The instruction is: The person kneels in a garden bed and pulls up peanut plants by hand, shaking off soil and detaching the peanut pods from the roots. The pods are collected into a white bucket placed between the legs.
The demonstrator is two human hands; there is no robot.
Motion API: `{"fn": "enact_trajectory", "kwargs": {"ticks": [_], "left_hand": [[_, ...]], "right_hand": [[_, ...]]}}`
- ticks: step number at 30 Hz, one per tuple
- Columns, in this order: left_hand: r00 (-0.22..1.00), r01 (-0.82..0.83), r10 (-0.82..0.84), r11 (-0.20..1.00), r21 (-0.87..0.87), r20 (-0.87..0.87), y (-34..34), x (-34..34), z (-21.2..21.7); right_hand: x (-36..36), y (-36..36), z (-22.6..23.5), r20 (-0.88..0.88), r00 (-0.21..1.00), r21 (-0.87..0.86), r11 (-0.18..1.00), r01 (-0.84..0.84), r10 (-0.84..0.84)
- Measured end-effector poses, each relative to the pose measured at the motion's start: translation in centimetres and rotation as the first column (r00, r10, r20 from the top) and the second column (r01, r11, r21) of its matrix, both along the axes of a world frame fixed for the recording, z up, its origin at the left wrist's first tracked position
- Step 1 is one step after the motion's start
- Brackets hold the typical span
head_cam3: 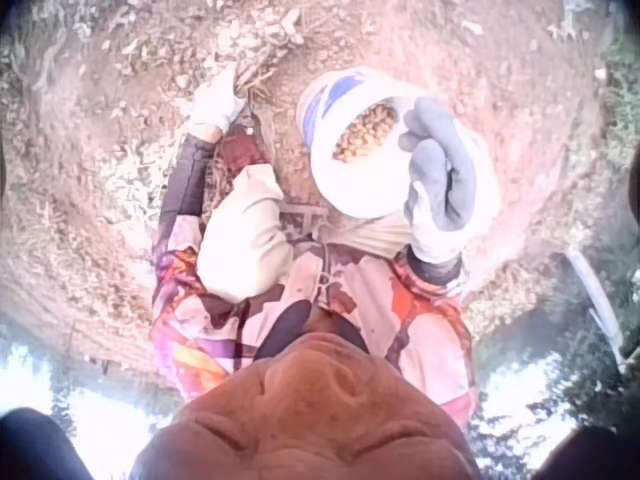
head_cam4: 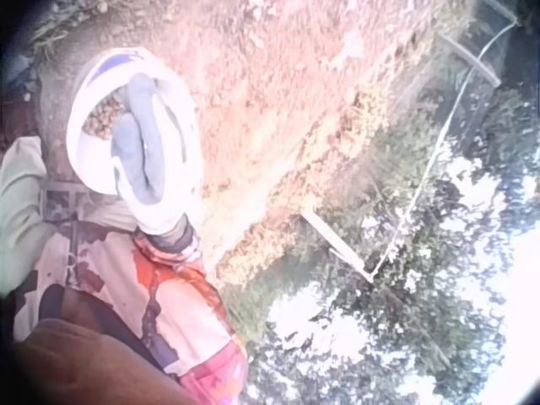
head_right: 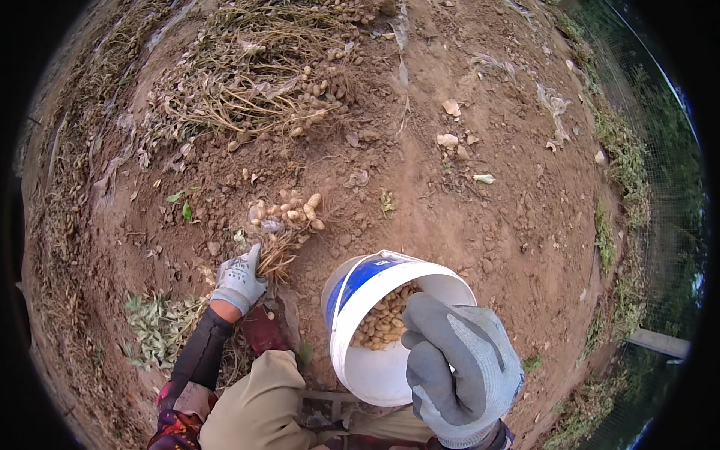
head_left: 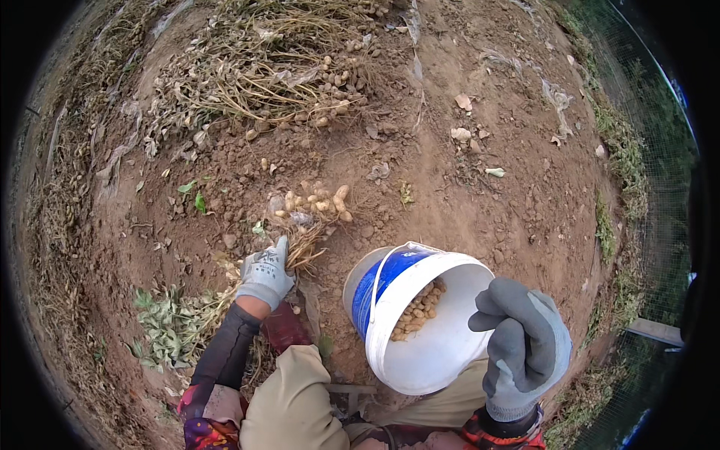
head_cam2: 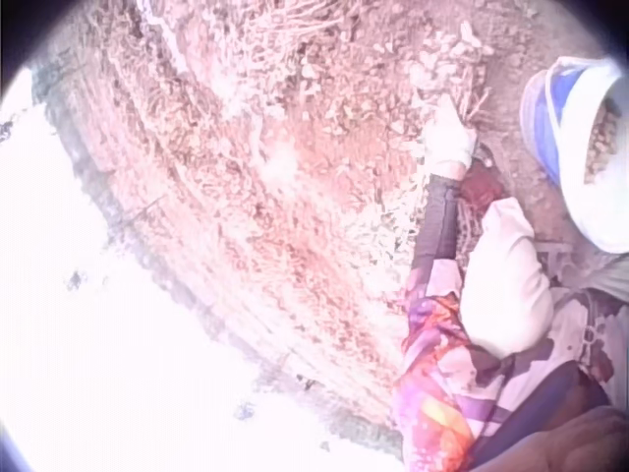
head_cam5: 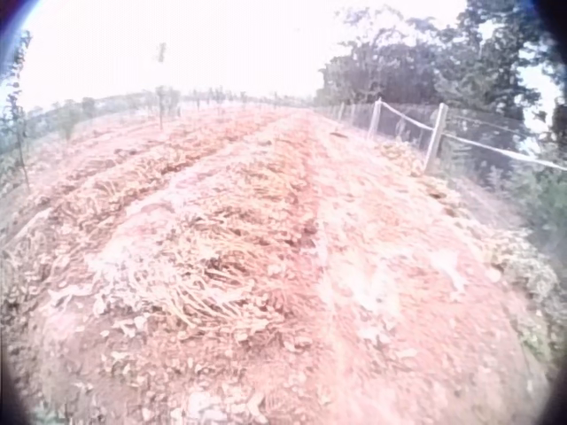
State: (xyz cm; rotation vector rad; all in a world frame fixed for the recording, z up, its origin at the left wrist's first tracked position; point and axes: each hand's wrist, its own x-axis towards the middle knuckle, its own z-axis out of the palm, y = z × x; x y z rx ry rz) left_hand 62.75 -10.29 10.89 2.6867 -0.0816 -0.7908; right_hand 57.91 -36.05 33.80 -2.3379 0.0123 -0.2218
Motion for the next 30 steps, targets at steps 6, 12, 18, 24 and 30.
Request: {"fn": "enact_trajectory", "kwargs": {"ticks": [6, 12, 18, 24, 30], "left_hand": [[0.948, 0.312, -0.314, 0.949, 0.053, 0.044, 1.3, -0.7, 0.3], [0.966, 0.101, -0.179, 0.925, 0.366, 0.187, 0.5, -0.6, -0.9], [0.922, 0.105, -0.215, 0.939, 0.327, 0.322, -2.6, -5.0, -6.5], [0.981, 0.059, -0.062, 0.998, -0.023, -0.185, -0.3, 1.3, -3.3], [0.920, 0.127, -0.104, 0.991, 0.038, -0.378, -1.6, 3.9, -3.0]], "right_hand": [[0.3, 0.2, -0.2, -0.006, 0.999, -0.062, 0.997, -0.045, 0.045], [0.1, 1.1, -0.2, 0.006, 1.000, -0.012, 1.000, -0.001, 0.001], [0.6, 0.2, -0.4, 0.034, 0.985, -0.183, 0.970, -0.160, 0.169], [0.3, 0.9, -0.2, 0.071, 0.977, -0.211, 0.961, -0.180, 0.199], [0.6, 1.4, 0.0, 0.034, 0.983, -0.231, 0.959, -0.166, 0.179]]}}
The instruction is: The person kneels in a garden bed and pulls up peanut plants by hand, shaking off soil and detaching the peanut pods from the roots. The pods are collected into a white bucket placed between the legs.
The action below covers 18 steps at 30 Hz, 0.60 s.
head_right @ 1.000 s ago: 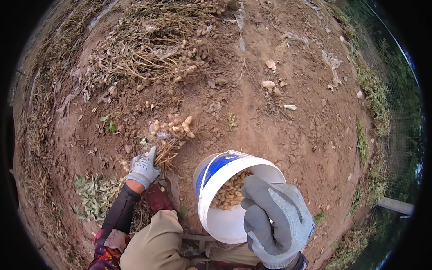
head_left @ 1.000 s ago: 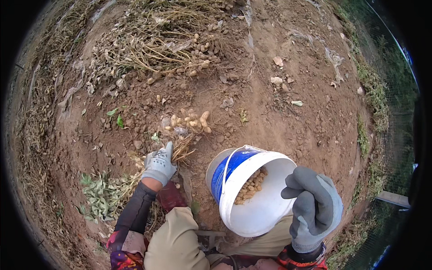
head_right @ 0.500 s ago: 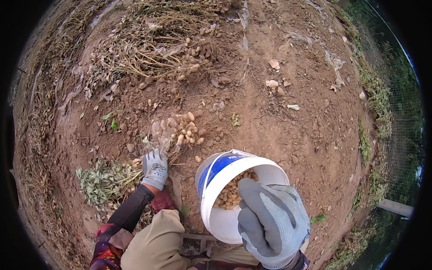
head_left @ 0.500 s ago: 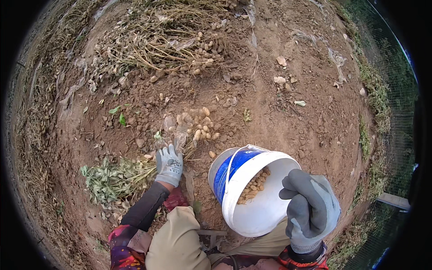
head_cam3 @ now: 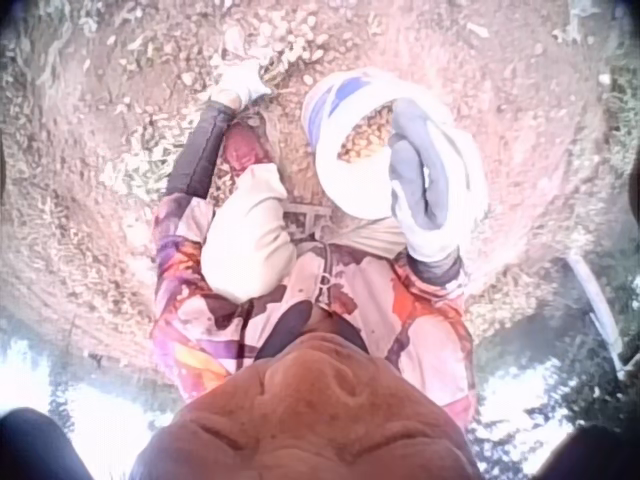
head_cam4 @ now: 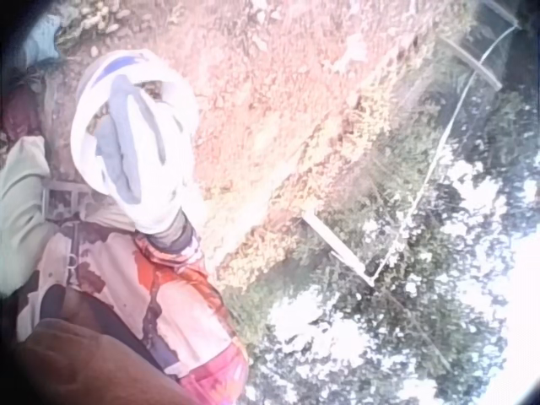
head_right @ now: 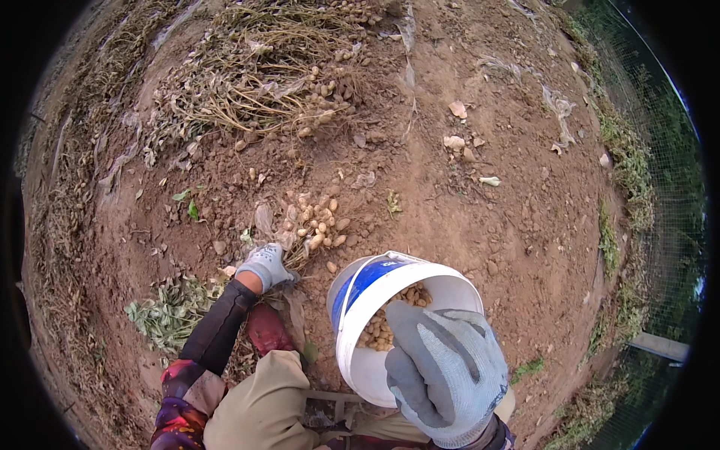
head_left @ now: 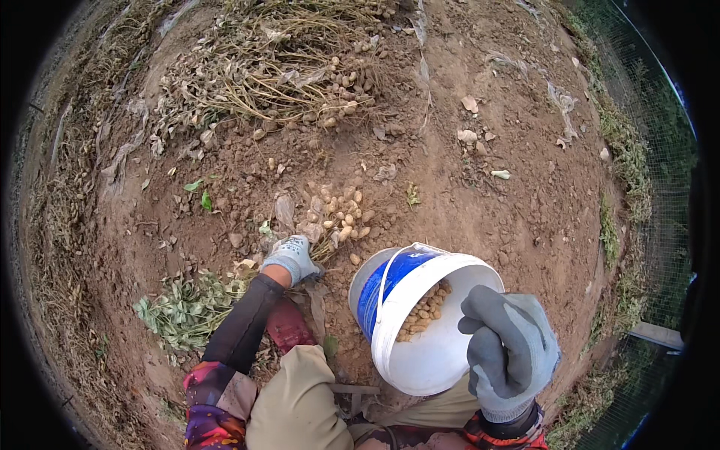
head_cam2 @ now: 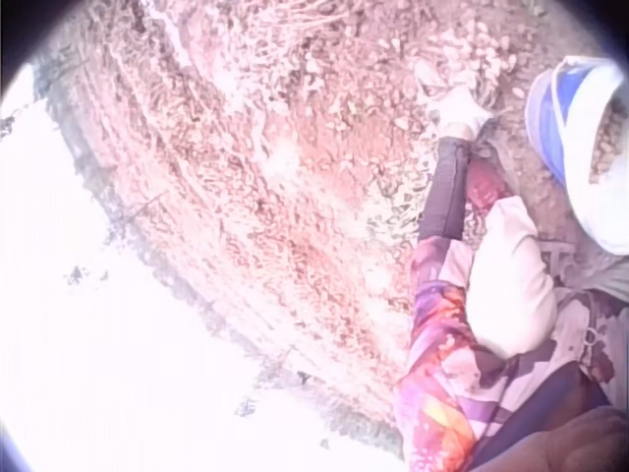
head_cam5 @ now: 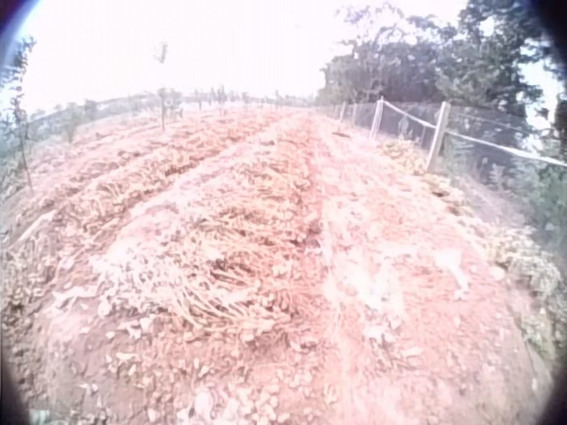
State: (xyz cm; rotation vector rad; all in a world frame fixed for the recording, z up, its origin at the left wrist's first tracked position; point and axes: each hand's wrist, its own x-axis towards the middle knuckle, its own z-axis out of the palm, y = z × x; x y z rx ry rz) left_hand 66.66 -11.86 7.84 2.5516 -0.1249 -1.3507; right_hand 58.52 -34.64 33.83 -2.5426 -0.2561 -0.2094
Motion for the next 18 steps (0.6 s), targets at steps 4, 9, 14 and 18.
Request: {"fn": "enact_trajectory", "kwargs": {"ticks": [4, 9, 14, 18], "left_hand": [[0.977, -0.100, 0.095, 0.995, 0.013, 0.192, -0.9, -2.9, -2.0], [0.861, -0.360, 0.381, 0.925, -0.124, 0.338, 2.1, -2.5, -0.4], [0.995, 0.086, -0.095, 0.946, -0.314, -0.015, -1.3, -6.6, 0.8], [0.985, -0.077, 0.105, 0.978, -0.193, 0.140, 0.2, -4.6, 1.1]], "right_hand": [[0.2, -0.1, -0.2, 0.020, 0.999, -0.014, 0.999, -0.029, 0.029], [-0.1, -0.3, -0.4, -0.011, 0.998, 0.039, 0.997, 0.066, -0.065], [0.7, -0.2, -0.2, 0.037, 0.996, 0.012, 0.997, -0.076, 0.075], [-0.4, -0.2, -0.4, -0.028, 0.987, 0.144, 0.977, 0.158, -0.156]]}}
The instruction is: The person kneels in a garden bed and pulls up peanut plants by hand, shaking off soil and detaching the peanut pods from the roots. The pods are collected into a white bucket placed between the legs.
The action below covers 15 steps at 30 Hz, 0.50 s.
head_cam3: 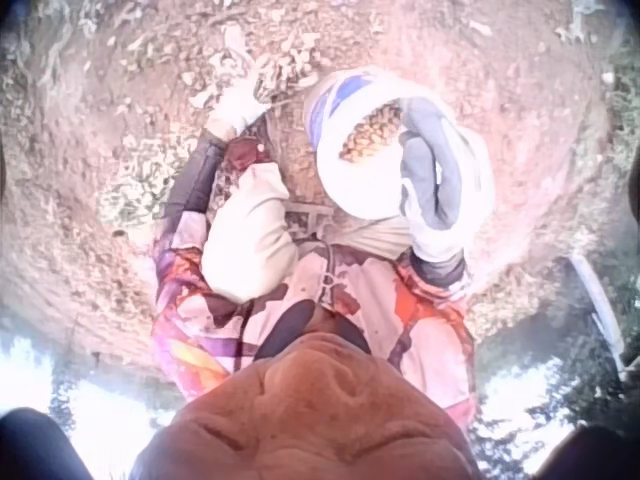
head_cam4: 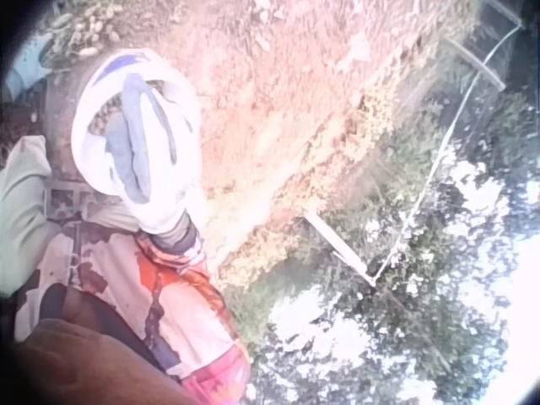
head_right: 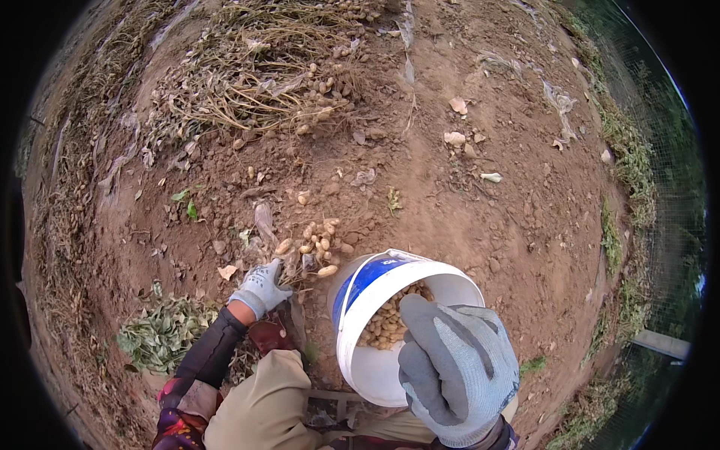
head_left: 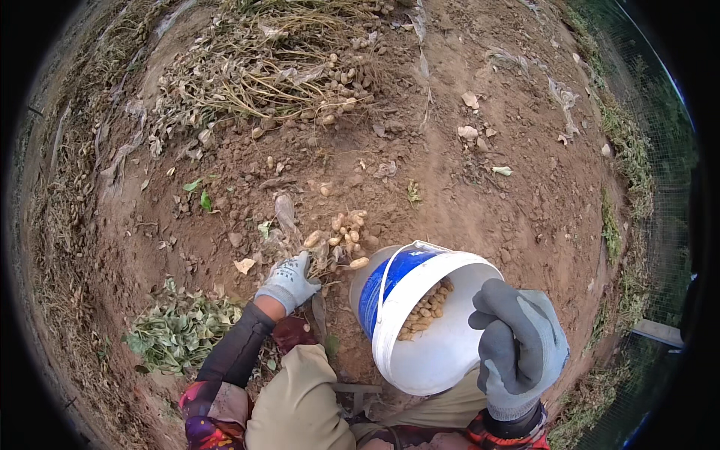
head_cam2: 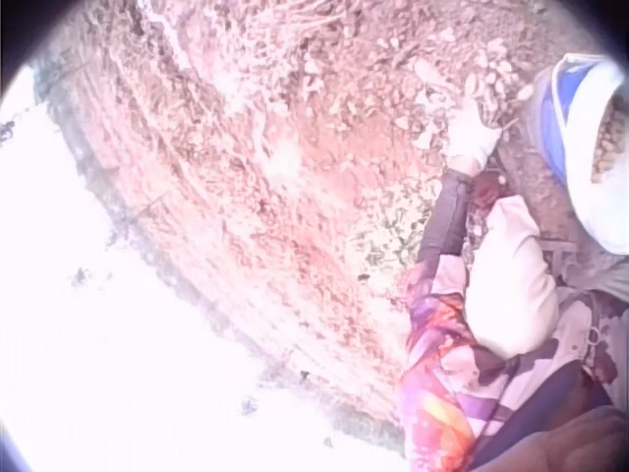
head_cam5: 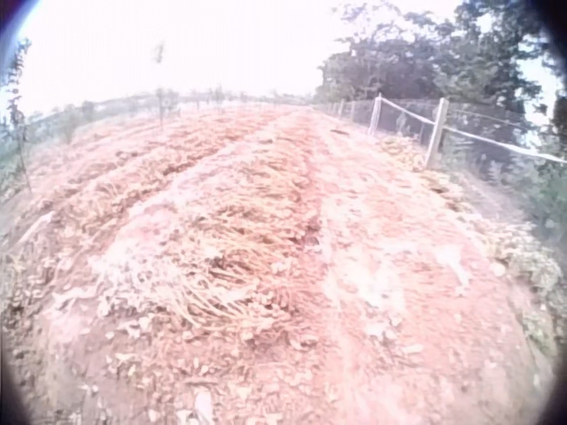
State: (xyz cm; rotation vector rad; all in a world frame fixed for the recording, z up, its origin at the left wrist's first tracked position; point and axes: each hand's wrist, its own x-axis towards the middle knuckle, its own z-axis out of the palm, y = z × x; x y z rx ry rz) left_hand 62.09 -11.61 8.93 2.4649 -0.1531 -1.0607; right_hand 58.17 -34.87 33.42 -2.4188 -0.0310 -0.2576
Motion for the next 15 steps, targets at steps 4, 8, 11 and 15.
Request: {"fn": "enact_trajectory", "kwargs": {"ticks": [4, 8, 11, 15], "left_hand": [[0.982, 0.181, -0.182, 0.983, -0.009, -0.060, 0.0, -1.8, -0.9], [0.997, -0.008, 0.012, 0.999, -0.044, 0.073, 1.2, -0.9, -0.3], [0.994, 0.103, -0.103, 0.995, -0.001, -0.031, 0.8, -2.0, -0.1], [0.938, 0.342, -0.340, 0.940, -0.008, 0.073, 1.3, 0.6, 3.1]], "right_hand": [[0.7, -0.3, 0.4, 0.014, 0.988, -0.105, 0.983, -0.153, 0.156], [0.5, -0.4, 0.0, 0.027, 0.990, -0.122, 0.984, -0.131, 0.136], [0.5, -0.1, 0.1, 0.006, 0.990, -0.109, 0.985, -0.136, 0.137], [1.0, -1.5, -0.6, 0.028, 0.977, -0.215, 0.956, -0.200, 0.211]]}}
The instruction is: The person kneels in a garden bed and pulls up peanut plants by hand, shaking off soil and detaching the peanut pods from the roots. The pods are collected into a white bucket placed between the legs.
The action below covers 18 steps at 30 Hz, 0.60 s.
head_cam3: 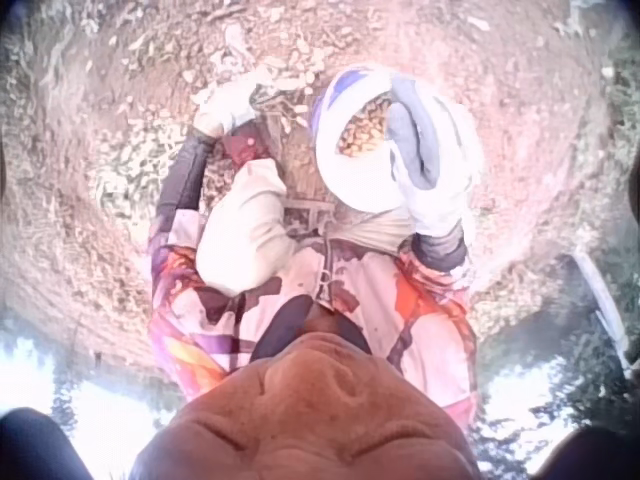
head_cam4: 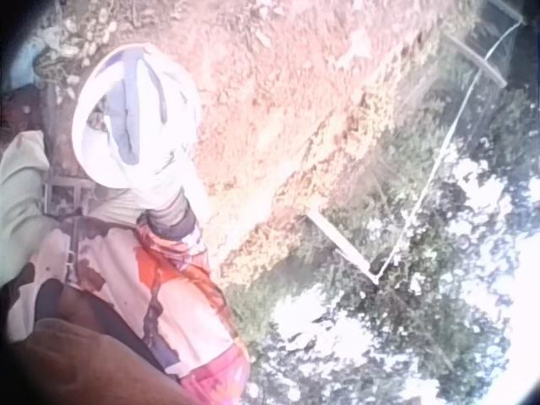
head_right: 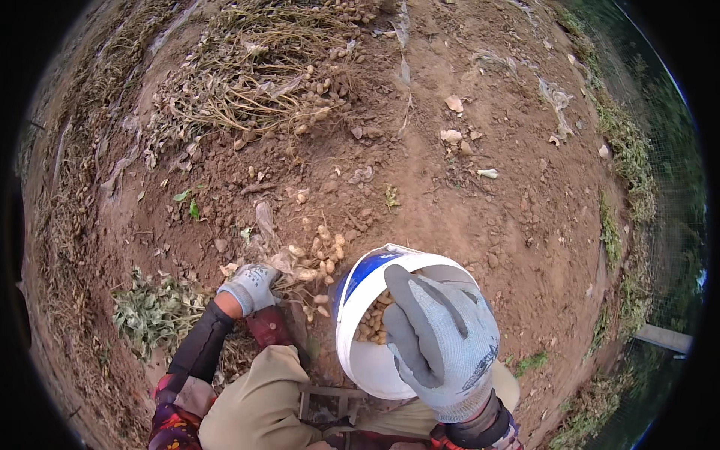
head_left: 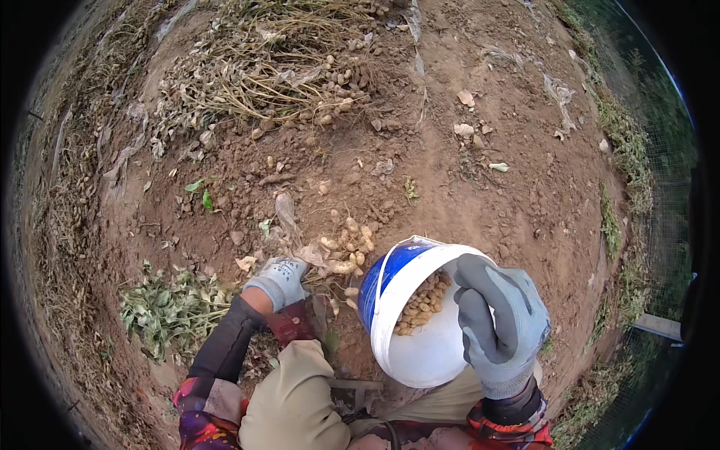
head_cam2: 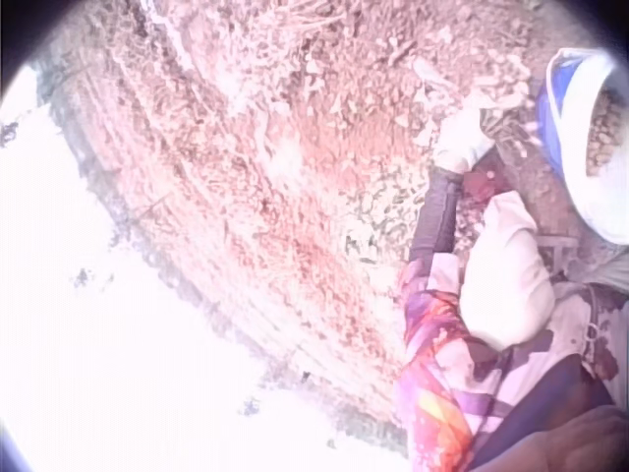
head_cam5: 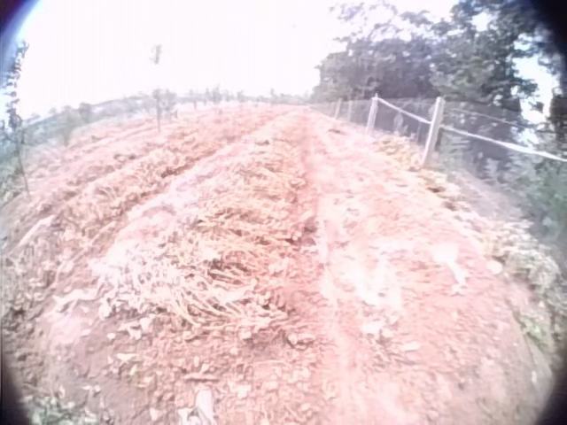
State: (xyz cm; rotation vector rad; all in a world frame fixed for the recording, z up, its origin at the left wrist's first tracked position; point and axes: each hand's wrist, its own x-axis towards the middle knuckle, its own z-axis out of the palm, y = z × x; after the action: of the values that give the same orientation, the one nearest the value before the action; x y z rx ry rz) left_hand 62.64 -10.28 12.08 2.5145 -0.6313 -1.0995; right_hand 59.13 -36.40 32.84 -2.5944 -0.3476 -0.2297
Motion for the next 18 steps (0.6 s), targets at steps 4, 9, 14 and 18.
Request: {"fn": "enact_trajectory", "kwargs": {"ticks": [4, 9, 14, 18], "left_hand": [[0.989, -0.100, 0.065, 0.955, 0.281, 0.131, 4.7, 3.3, 4.0], [0.971, 0.045, -0.115, 0.948, 0.314, 0.208, 4.0, 7.4, 12.9], [0.976, 0.172, -0.202, 0.943, 0.287, 0.078, 1.4, 8.8, 20.2], [0.951, 0.272, -0.306, 0.889, 0.370, 0.036, -1.0, 7.1, 23.5]], "right_hand": [[0.1, -0.7, -1.5, 0.017, 0.999, 0.013, 0.999, -0.034, 0.034], [-1.8, -1.5, -1.1, 0.032, 0.995, 0.007, 0.996, -0.092, 0.092], [-2.0, -1.8, -1.8, 0.133, 0.980, 0.040, 0.987, -0.156, 0.150], [-1.9, -1.2, -1.3, 0.216, 0.954, 0.119, 0.964, -0.238, 0.208]]}}
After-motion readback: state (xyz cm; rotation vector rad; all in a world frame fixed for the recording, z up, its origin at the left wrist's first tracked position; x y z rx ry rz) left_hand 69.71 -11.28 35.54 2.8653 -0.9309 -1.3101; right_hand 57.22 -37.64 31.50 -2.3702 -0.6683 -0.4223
